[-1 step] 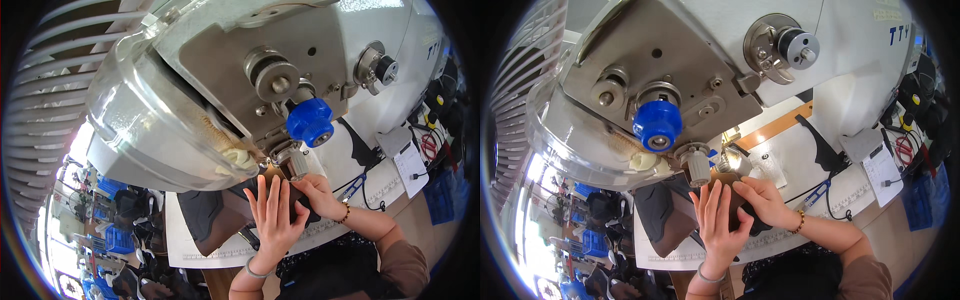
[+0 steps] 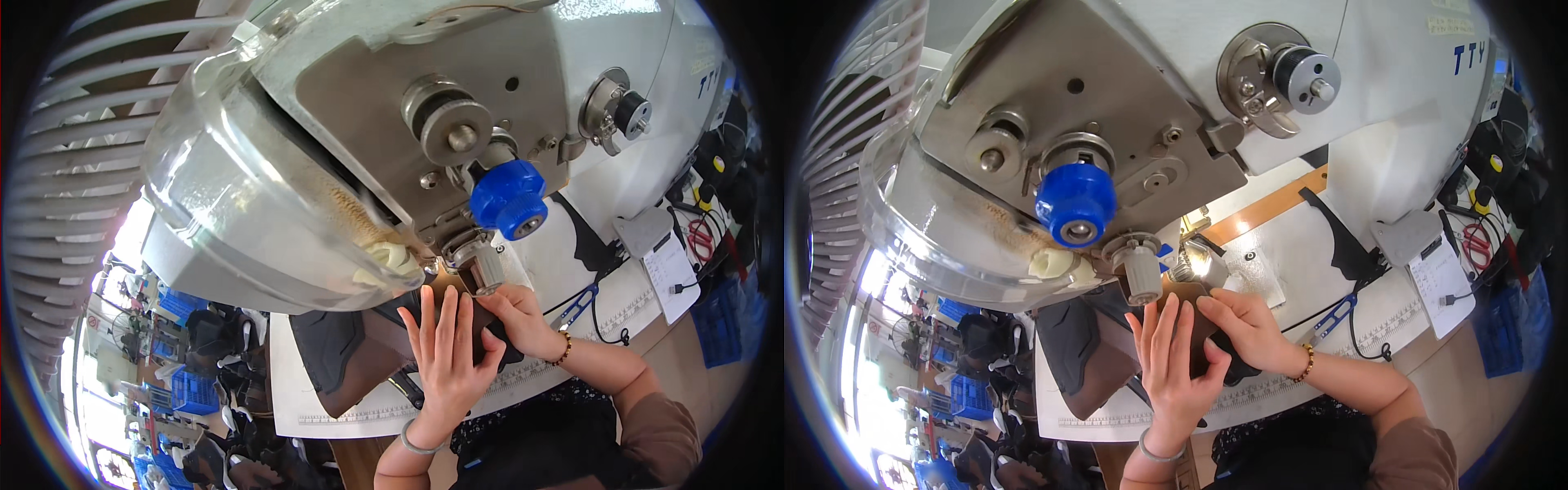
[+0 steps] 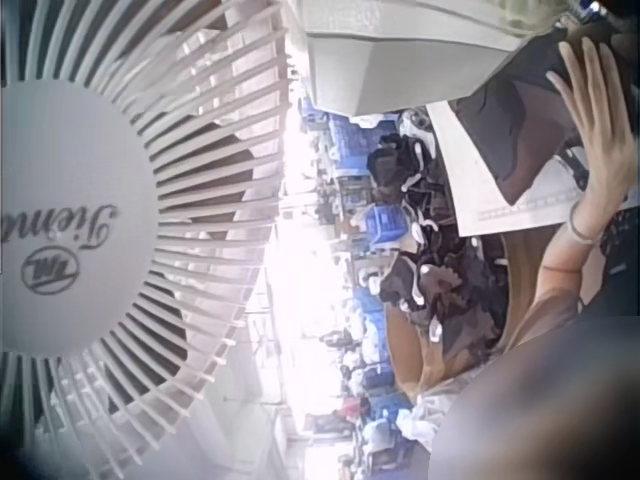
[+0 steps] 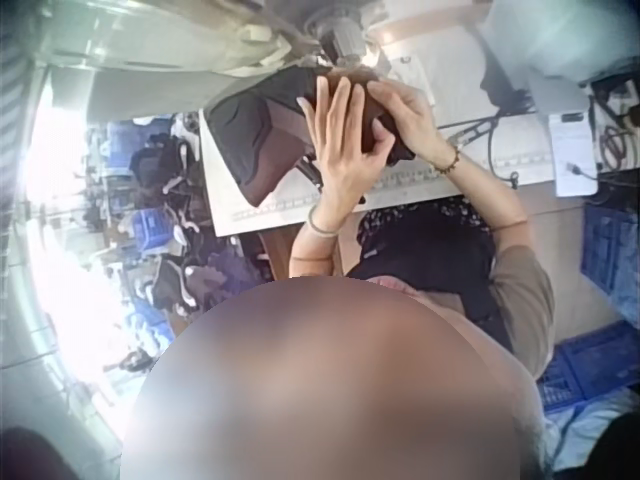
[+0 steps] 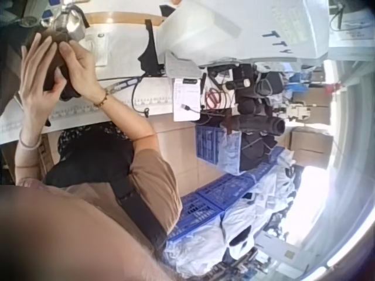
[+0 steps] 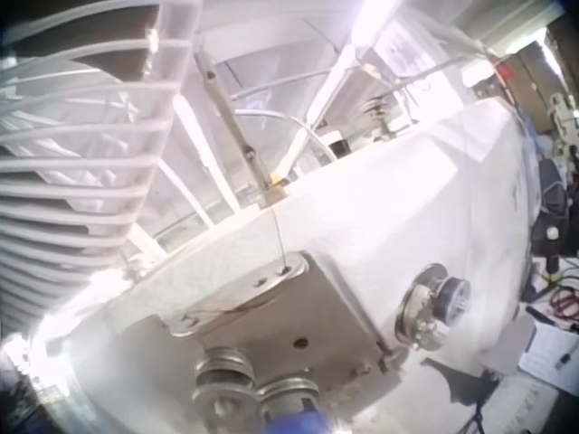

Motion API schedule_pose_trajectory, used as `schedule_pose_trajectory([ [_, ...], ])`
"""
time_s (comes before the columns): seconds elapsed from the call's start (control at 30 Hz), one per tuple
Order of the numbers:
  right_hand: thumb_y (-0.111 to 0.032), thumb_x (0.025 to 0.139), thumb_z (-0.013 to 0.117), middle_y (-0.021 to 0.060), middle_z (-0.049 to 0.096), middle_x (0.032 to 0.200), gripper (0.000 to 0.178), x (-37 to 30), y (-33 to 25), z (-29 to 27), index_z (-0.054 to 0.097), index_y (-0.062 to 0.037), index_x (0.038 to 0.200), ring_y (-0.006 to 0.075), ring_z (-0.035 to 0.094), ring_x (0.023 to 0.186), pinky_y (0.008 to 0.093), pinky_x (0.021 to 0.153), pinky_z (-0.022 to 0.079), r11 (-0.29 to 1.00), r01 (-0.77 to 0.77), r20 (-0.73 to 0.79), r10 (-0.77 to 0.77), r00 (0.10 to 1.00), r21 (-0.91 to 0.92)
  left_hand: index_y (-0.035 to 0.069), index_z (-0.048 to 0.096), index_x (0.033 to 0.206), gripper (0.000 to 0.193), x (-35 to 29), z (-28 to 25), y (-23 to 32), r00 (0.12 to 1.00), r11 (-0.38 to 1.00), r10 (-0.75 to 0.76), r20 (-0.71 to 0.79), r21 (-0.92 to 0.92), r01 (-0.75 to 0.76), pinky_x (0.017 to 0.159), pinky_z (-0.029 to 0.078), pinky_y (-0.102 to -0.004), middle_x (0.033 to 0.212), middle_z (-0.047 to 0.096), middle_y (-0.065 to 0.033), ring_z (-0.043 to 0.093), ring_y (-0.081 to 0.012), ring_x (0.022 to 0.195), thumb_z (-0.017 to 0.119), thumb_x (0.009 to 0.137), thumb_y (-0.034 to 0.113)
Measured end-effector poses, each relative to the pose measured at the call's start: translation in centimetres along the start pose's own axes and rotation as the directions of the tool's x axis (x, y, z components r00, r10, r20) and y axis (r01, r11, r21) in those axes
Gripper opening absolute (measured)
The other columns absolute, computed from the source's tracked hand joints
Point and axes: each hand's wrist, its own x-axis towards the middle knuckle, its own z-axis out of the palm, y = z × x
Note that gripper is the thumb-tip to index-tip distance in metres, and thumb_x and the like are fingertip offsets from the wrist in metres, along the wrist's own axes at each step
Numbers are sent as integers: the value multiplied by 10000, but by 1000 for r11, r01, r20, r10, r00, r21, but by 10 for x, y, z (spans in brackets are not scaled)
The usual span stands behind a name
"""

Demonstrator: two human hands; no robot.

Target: The person stitches leather shoe parts using a sewing machine, rethreads and replaces a bobbin after trimming thread with snips, and sews the shoe upper pieces on the machine.

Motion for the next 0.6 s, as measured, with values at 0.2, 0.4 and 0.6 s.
schedule_pose_trajectory([
  [0.2, -169, 944, 456, -46, 482, 657, 251, 2, -4, 11, 503, -6, 758, 6, 390, 654, 195, 525, 362, 999, 24, -57, -25, 998, -28, -51, 556, 1125, 464, 6, -7, -11, 999, 1000, 24, 32, -20, -23, 1030, 234, -564, 1205, 516, -151, 461, -362, 1167, 606, 692, 107],
  [0.4, -167, 948, 441, -33, 496, 700, 224, -2, -2, 12, 506, -17, 796, 11, 396, 667, 199, 555, 369, 999, 8, -74, -6, 997, 35, -28, 558, 1127, 430, 14, -17, 0, 993, 998, 26, 119, 55, -32, 943, 398, -469, 1199, 507, -146, 523, -328, 1053, 637, 716, 71],
  [0.6, -57, 865, 445, -14, 513, 720, 106, -19, -3, -2, 515, -11, 930, 33, 433, 678, 218, 594, 382, 974, -202, -10, 204, 979, 106, -42, 538, 1151, 364, 12, -15, 1, 991, 993, 53, 123, 101, -66, 906, 438, -418, 1202, 497, -175, 504, -338, 1088, 588, 799, 34],
])
